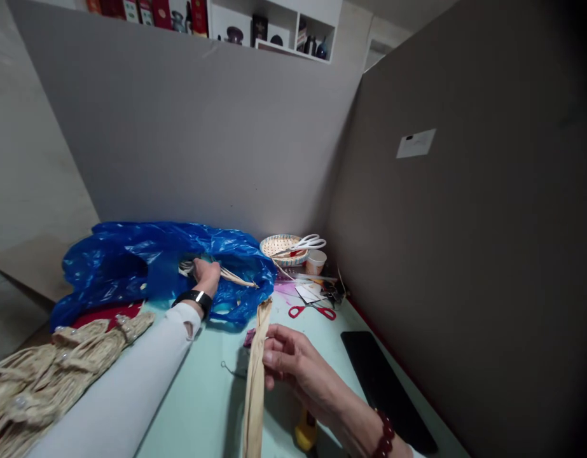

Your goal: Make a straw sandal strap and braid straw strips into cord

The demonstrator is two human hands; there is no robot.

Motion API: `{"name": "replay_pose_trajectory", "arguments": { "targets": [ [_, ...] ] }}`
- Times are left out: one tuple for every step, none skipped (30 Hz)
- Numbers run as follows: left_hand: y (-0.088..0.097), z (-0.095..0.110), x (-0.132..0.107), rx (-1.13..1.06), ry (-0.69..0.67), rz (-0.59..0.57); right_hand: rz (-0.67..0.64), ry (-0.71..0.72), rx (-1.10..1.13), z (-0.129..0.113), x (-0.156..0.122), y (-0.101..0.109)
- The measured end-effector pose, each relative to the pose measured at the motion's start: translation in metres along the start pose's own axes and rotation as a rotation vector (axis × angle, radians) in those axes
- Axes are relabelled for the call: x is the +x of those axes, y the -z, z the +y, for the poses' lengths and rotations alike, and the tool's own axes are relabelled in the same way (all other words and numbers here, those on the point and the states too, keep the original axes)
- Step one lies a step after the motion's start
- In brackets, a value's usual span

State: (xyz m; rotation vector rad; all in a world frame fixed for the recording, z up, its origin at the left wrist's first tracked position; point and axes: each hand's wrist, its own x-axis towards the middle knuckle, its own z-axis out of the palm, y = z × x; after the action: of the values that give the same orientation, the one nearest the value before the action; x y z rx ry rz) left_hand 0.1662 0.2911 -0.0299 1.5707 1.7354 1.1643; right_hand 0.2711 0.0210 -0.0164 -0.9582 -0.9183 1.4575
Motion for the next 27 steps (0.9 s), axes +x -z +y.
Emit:
{"name": "replay_pose_trajectory", "arguments": {
  "targets": [
    [0.0, 0.0, -0.001, 0.03, 0.001, 0.003, -0.003, 0.001, 0.014, 0.0, 0.0, 0.0],
    [0.002, 0.0, -0.002, 0.057, -0.001, 0.004, -0.007, 0.0, 0.024, 0.0, 0.0, 0.0],
    [0.004, 0.0, -0.004, 0.08, -0.009, 0.005, -0.013, -0.003, 0.03, 0.001, 0.0, -0.001],
    [0.008, 0.0, -0.006, 0.098, -0.021, 0.006, -0.02, -0.006, 0.033, 0.001, 0.0, -0.002],
    [0.012, -0.001, -0.008, 0.112, -0.034, 0.007, -0.027, -0.009, 0.034, 0.002, 0.0, -0.002],
    [0.016, -0.001, -0.009, 0.121, -0.046, 0.01, -0.032, -0.011, 0.033, 0.003, -0.001, -0.003],
    [0.022, -0.001, -0.011, 0.125, -0.058, 0.013, -0.034, -0.011, 0.031, 0.004, -0.001, -0.004],
    [0.027, 0.0, -0.013, 0.124, -0.069, 0.013, -0.033, -0.009, 0.026, 0.004, -0.001, -0.004],
    [0.034, 0.001, -0.016, 0.118, -0.079, 0.011, -0.029, -0.007, 0.02, 0.005, -0.001, -0.005],
    [0.04, 0.002, -0.02, 0.107, -0.089, 0.003, -0.023, -0.002, 0.01, 0.005, -0.001, -0.005],
    [0.047, 0.004, -0.025, 0.09, -0.1, -0.013, -0.014, 0.004, -0.001, 0.006, -0.002, -0.004],
    [0.054, 0.005, -0.033, 0.066, -0.111, -0.042, -0.005, 0.01, -0.014, 0.006, -0.002, -0.004],
    [0.061, 0.005, -0.043, 0.037, -0.124, -0.087, 0.004, 0.017, -0.028, 0.006, -0.002, -0.004],
    [0.067, 0.005, -0.057, 0.003, -0.133, -0.154, 0.013, 0.024, -0.041, 0.007, -0.001, -0.003],
    [0.074, 0.004, -0.073, -0.037, -0.149, -0.25, 0.021, 0.031, -0.054, 0.007, -0.001, -0.003],
    [0.081, 0.003, -0.091, -0.082, -0.164, -0.373, 0.024, 0.037, -0.067, 0.008, -0.001, -0.004],
    [0.088, 0.001, -0.11, -0.127, -0.175, -0.502, 0.021, 0.039, -0.081, 0.009, -0.001, -0.004],
    [0.094, 0.0, -0.129, -0.175, -0.179, -0.62, 0.01, 0.037, -0.098, 0.011, -0.001, -0.005],
    [0.1, -0.002, -0.147, -0.222, -0.186, -0.707, -0.008, 0.034, -0.117, 0.012, -0.002, -0.007],
    [0.106, -0.003, -0.162, -0.264, -0.195, -0.762, -0.032, 0.028, -0.141, 0.013, -0.004, -0.009],
    [0.111, -0.004, -0.175, -0.297, -0.195, -0.79, -0.059, 0.023, -0.168, 0.013, -0.006, -0.011],
    [0.115, -0.004, -0.185, -0.326, -0.186, -0.794, -0.081, 0.02, -0.196, 0.013, -0.009, -0.012],
    [0.119, -0.004, -0.192, -0.35, -0.175, -0.788, -0.091, 0.024, -0.226, 0.011, -0.012, -0.014],
    [0.122, -0.004, -0.197, -0.367, -0.162, -0.777, -0.086, 0.032, -0.255, 0.009, -0.016, -0.015],
    [0.125, -0.003, -0.201, -0.379, -0.15, -0.772, -0.069, 0.043, -0.281, 0.007, -0.02, -0.016],
    [0.128, -0.002, -0.204, -0.384, -0.14, -0.774, -0.04, 0.054, -0.303, 0.004, -0.024, -0.016],
    [0.131, -0.002, -0.207, -0.385, -0.131, -0.787, -0.005, 0.079, -0.324, 0.002, -0.027, -0.016]
  ]
}}
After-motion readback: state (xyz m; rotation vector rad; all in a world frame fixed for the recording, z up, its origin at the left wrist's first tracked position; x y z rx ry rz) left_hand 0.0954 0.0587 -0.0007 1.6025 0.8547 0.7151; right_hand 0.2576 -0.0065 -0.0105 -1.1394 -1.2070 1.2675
